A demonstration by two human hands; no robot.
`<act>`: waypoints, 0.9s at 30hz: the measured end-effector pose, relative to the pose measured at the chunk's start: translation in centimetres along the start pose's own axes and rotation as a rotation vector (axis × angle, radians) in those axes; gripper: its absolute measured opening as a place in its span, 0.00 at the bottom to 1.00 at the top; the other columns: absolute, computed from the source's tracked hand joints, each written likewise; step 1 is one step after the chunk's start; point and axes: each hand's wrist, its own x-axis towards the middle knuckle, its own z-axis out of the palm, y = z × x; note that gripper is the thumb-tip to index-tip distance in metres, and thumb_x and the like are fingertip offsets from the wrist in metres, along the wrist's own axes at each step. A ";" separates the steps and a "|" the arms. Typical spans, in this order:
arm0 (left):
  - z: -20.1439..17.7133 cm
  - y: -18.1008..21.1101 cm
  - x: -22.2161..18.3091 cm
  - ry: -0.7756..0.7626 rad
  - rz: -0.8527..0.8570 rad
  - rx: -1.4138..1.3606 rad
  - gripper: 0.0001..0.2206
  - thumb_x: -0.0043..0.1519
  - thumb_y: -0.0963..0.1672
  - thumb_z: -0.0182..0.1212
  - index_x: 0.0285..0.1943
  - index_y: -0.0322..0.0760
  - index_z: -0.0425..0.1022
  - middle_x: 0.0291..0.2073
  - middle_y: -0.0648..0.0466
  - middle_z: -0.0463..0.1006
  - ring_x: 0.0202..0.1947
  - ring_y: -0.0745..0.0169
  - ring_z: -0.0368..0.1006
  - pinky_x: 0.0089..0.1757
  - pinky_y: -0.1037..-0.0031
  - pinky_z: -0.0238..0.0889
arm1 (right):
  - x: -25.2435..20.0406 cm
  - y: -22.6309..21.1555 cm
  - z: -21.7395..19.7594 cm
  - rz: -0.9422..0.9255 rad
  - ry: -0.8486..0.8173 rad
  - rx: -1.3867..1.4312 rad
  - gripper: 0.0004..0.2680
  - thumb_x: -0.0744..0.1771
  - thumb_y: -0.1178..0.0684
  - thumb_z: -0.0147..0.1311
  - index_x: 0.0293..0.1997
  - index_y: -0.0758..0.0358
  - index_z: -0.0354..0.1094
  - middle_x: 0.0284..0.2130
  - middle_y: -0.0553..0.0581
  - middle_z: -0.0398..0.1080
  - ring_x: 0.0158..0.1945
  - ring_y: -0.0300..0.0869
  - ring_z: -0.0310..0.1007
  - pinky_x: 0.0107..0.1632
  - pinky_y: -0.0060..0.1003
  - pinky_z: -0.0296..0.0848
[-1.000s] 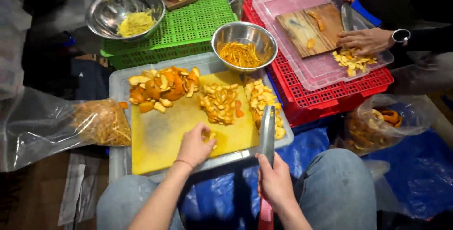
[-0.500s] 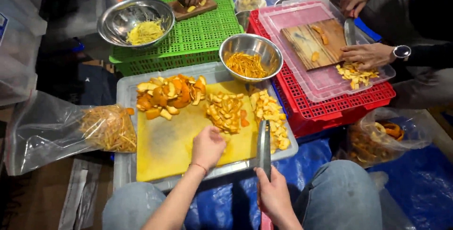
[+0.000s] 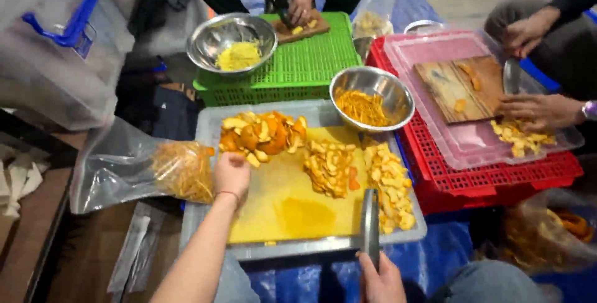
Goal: Slicing fruit peels into thin strips using a knife on a cutting board while sitting on the floor.
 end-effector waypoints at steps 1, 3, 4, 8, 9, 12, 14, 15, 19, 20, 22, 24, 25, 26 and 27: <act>0.4 0.0 0.1 0.014 0.011 -0.013 0.07 0.51 0.44 0.67 0.38 0.46 0.79 0.37 0.58 0.83 0.40 0.60 0.80 0.47 0.70 0.69 | 1.4 2.1 0.2 -0.022 -0.002 0.004 0.10 0.67 0.53 0.58 0.28 0.70 0.68 0.09 0.65 0.61 0.09 0.50 0.60 0.14 0.43 0.59; 1.2 0.2 0.5 0.011 -0.013 0.070 0.08 0.49 0.46 0.68 0.35 0.47 0.78 0.33 0.56 0.83 0.39 0.55 0.78 0.47 0.66 0.68 | 4.4 5.9 0.7 -0.155 0.148 -0.202 0.07 0.62 0.48 0.63 0.32 0.56 0.87 0.13 0.54 0.68 0.21 0.39 0.65 0.29 0.33 0.65; 1.2 0.4 0.6 0.024 0.000 0.057 0.08 0.49 0.46 0.68 0.35 0.47 0.78 0.33 0.56 0.83 0.39 0.55 0.78 0.47 0.66 0.68 | 5.3 4.7 1.2 -0.176 0.149 -0.194 0.07 0.62 0.48 0.63 0.32 0.56 0.87 0.13 0.54 0.68 0.21 0.39 0.65 0.29 0.33 0.65; 1.7 1.2 1.2 -0.094 -0.009 0.218 0.12 0.53 0.46 0.69 0.45 0.50 0.77 0.45 0.57 0.84 0.56 0.53 0.77 0.57 0.63 0.70 | 7.7 0.7 2.1 -0.213 0.153 -0.223 0.08 0.62 0.46 0.62 0.37 0.51 0.85 0.18 0.53 0.72 0.26 0.38 0.69 0.34 0.31 0.68; 1.5 0.8 0.9 -0.113 0.006 0.258 0.13 0.53 0.46 0.70 0.46 0.51 0.76 0.45 0.58 0.84 0.56 0.55 0.77 0.57 0.64 0.70 | 7.7 0.3 2.2 -0.206 0.145 -0.247 0.09 0.62 0.45 0.62 0.39 0.49 0.85 0.20 0.52 0.73 0.29 0.37 0.71 0.36 0.31 0.69; 1.5 0.8 1.1 -0.142 0.121 0.253 0.15 0.51 0.44 0.71 0.45 0.50 0.74 0.47 0.54 0.83 0.58 0.50 0.76 0.59 0.60 0.68 | 6.8 0.8 2.4 -0.171 0.127 -0.307 0.10 0.62 0.43 0.61 0.43 0.46 0.84 0.24 0.52 0.77 0.33 0.35 0.75 0.41 0.29 0.70; 1.3 1.0 0.5 -0.220 0.056 0.290 0.16 0.52 0.44 0.69 0.48 0.50 0.73 0.48 0.56 0.82 0.59 0.52 0.75 0.59 0.62 0.68 | 5.6 1.9 2.5 -0.133 0.116 -0.342 0.11 0.62 0.42 0.61 0.45 0.44 0.83 0.26 0.51 0.79 0.36 0.35 0.77 0.43 0.29 0.71; 1.3 1.0 0.1 -0.287 -0.004 0.322 0.17 0.53 0.45 0.68 0.50 0.51 0.73 0.49 0.57 0.81 0.60 0.54 0.75 0.59 0.63 0.68 | 5.1 2.5 2.4 -0.106 0.105 -0.373 0.12 0.62 0.41 0.60 0.47 0.42 0.82 0.28 0.51 0.81 0.38 0.34 0.79 0.45 0.28 0.72; -0.5 4.4 -5.2 -0.357 -0.062 0.378 0.15 0.45 0.45 0.70 0.41 0.45 0.74 0.42 0.50 0.79 0.44 0.45 0.76 0.46 0.60 0.68 | 0.8 2.8 1.7 -0.005 0.081 -0.454 0.14 0.61 0.39 0.59 0.51 0.38 0.81 0.32 0.50 0.84 0.43 0.32 0.83 0.50 0.27 0.74; -0.8 4.8 -6.6 -0.400 -0.052 0.413 0.13 0.51 0.47 0.70 0.40 0.44 0.73 0.40 0.49 0.78 0.41 0.44 0.75 0.44 0.58 0.68 | -1.1 0.9 1.4 0.013 -0.037 -0.380 0.10 0.65 0.43 0.57 0.46 0.47 0.79 0.25 0.51 0.73 0.35 0.34 0.73 0.43 0.29 0.69; -1.2 6.0 -8.9 -0.449 -0.042 0.446 0.13 0.57 0.50 0.70 0.39 0.43 0.72 0.39 0.49 0.77 0.39 0.43 0.75 0.41 0.56 0.69 | -4.2 -2.7 1.3 0.035 -0.149 -0.301 0.08 0.68 0.46 0.55 0.41 0.56 0.78 0.19 0.51 0.62 0.26 0.37 0.63 0.35 0.32 0.63; -2.0 7.4 -10.5 -0.488 -0.028 0.472 0.14 0.61 0.51 0.63 0.43 0.39 0.73 0.39 0.44 0.79 0.43 0.39 0.75 0.44 0.54 0.70 | -6.6 -5.9 1.8 0.194 -0.197 -0.288 0.08 0.71 0.49 0.48 0.45 0.57 0.73 0.15 0.57 0.63 0.16 0.43 0.64 0.21 0.37 0.65; -1.6 6.9 -10.3 -0.490 -0.029 0.473 0.14 0.61 0.51 0.63 0.43 0.39 0.73 0.39 0.44 0.79 0.43 0.39 0.75 0.44 0.54 0.70 | -6.9 -6.2 1.9 0.196 -0.196 -0.288 0.08 0.71 0.49 0.48 0.45 0.57 0.73 0.15 0.57 0.63 0.16 0.43 0.64 0.21 0.37 0.65; -1.2 6.5 -10.1 -0.441 -0.045 0.433 0.10 0.60 0.47 0.61 0.46 0.42 0.75 0.43 0.44 0.78 0.45 0.38 0.75 0.47 0.54 0.70 | -7.2 -6.5 1.9 0.214 -0.211 -0.331 0.08 0.71 0.48 0.47 0.47 0.55 0.73 0.18 0.56 0.65 0.20 0.41 0.66 0.26 0.36 0.67; -0.9 6.1 -9.8 -0.389 -0.060 0.393 0.09 0.60 0.43 0.59 0.49 0.44 0.76 0.47 0.43 0.78 0.48 0.38 0.76 0.50 0.55 0.71 | -7.4 -6.9 2.0 0.229 -0.227 -0.376 0.09 0.72 0.47 0.46 0.50 0.53 0.73 0.21 0.55 0.67 0.23 0.40 0.68 0.31 0.34 0.69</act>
